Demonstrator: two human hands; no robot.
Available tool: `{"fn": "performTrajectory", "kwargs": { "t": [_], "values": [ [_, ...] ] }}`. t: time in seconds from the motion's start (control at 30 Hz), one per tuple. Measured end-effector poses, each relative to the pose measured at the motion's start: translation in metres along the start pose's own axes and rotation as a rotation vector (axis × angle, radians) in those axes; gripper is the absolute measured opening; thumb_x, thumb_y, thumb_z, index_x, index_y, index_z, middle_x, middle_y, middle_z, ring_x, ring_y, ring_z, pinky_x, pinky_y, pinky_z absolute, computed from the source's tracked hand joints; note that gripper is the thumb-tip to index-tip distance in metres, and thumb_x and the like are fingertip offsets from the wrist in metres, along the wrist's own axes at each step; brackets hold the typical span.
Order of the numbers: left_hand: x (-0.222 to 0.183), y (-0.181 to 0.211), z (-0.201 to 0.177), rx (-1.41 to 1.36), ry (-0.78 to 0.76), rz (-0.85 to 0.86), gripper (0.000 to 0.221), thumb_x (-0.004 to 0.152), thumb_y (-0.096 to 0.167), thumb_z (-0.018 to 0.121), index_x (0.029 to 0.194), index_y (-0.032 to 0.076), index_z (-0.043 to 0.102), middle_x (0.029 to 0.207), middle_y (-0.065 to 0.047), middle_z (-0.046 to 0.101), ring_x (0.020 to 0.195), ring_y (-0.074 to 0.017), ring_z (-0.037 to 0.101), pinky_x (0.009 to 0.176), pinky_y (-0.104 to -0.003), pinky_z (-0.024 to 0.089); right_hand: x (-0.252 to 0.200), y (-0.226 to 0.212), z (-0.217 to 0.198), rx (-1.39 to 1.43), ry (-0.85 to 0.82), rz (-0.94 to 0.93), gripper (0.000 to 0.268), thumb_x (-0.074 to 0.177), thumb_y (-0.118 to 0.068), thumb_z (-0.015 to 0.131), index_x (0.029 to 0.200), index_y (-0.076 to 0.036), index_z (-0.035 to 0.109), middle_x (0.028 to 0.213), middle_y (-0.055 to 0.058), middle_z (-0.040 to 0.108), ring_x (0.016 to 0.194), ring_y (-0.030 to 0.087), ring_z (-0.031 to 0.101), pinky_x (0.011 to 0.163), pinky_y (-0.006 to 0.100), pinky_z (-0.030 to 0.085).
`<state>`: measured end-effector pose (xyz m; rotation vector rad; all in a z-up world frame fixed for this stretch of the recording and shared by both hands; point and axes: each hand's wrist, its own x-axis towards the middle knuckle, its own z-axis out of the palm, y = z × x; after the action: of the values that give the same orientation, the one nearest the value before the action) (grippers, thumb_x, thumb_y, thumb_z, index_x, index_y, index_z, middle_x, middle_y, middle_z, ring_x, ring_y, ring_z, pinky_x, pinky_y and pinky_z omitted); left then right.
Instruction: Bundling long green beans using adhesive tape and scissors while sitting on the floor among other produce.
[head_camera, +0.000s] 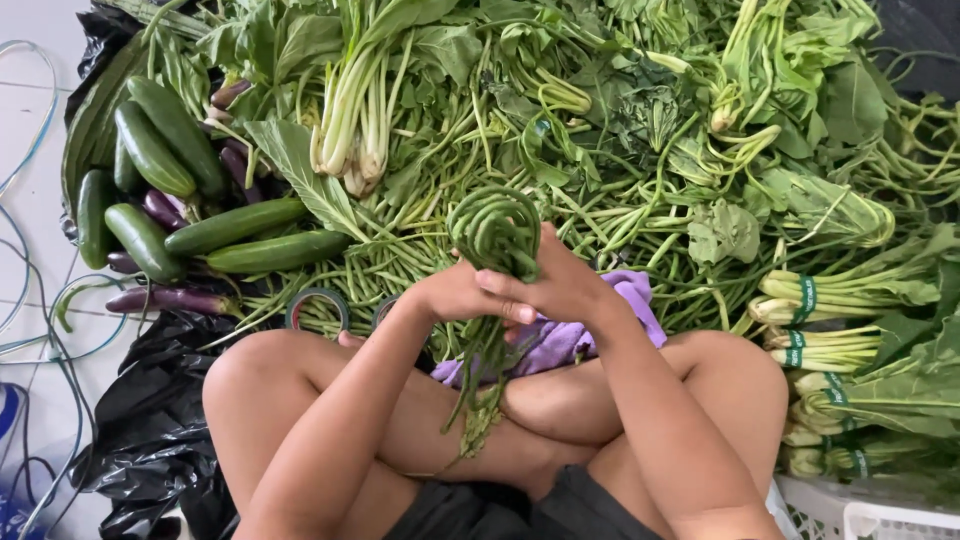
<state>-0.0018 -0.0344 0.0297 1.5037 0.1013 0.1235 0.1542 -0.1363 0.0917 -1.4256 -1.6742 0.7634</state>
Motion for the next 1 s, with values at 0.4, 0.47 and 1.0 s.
{"fn": "performTrajectory", "kwargs": {
  "t": [0.4,0.47,1.0],
  "values": [
    [-0.046,0.065,-0.058,-0.093,0.61,0.384,0.042,0.099,0.032,0.06,0.066,0.006,0.06,0.101,-0.022,0.076,0.115,-0.0358,0.072,0.102,-0.044,0.055,0.008,0.044,0.007,0.158,-0.057,0.346,0.06,0.098,-0.057,0.06,0.14,-0.015,0.057,0.125,0.016,0.06,0.114,0.034,0.061,0.096,0.044,0.053],
    [-0.054,0.072,-0.065,-0.158,0.913,0.567,0.044,0.102,0.038,0.061,0.069,0.01,0.053,0.112,-0.018,0.075,0.127,-0.0354,0.067,0.116,-0.049,0.052,0.009,0.057,0.018,-0.204,-0.192,0.48,0.034,0.097,-0.044,0.061,0.099,-0.013,0.075,0.089,0.011,0.074,0.09,0.031,0.071,0.083,0.042,0.054],
    [-0.09,0.064,-0.09,-0.145,1.477,0.772,0.029,0.11,0.01,0.053,0.139,0.014,0.055,0.141,-0.01,0.066,0.125,-0.0209,0.067,0.085,-0.03,0.062,-0.031,0.126,0.216,-0.852,-0.334,-0.355,0.043,0.072,-0.029,0.081,0.11,-0.019,0.063,0.107,0.0,0.063,0.114,0.024,0.054,0.104,0.055,0.037]
  ]
}}
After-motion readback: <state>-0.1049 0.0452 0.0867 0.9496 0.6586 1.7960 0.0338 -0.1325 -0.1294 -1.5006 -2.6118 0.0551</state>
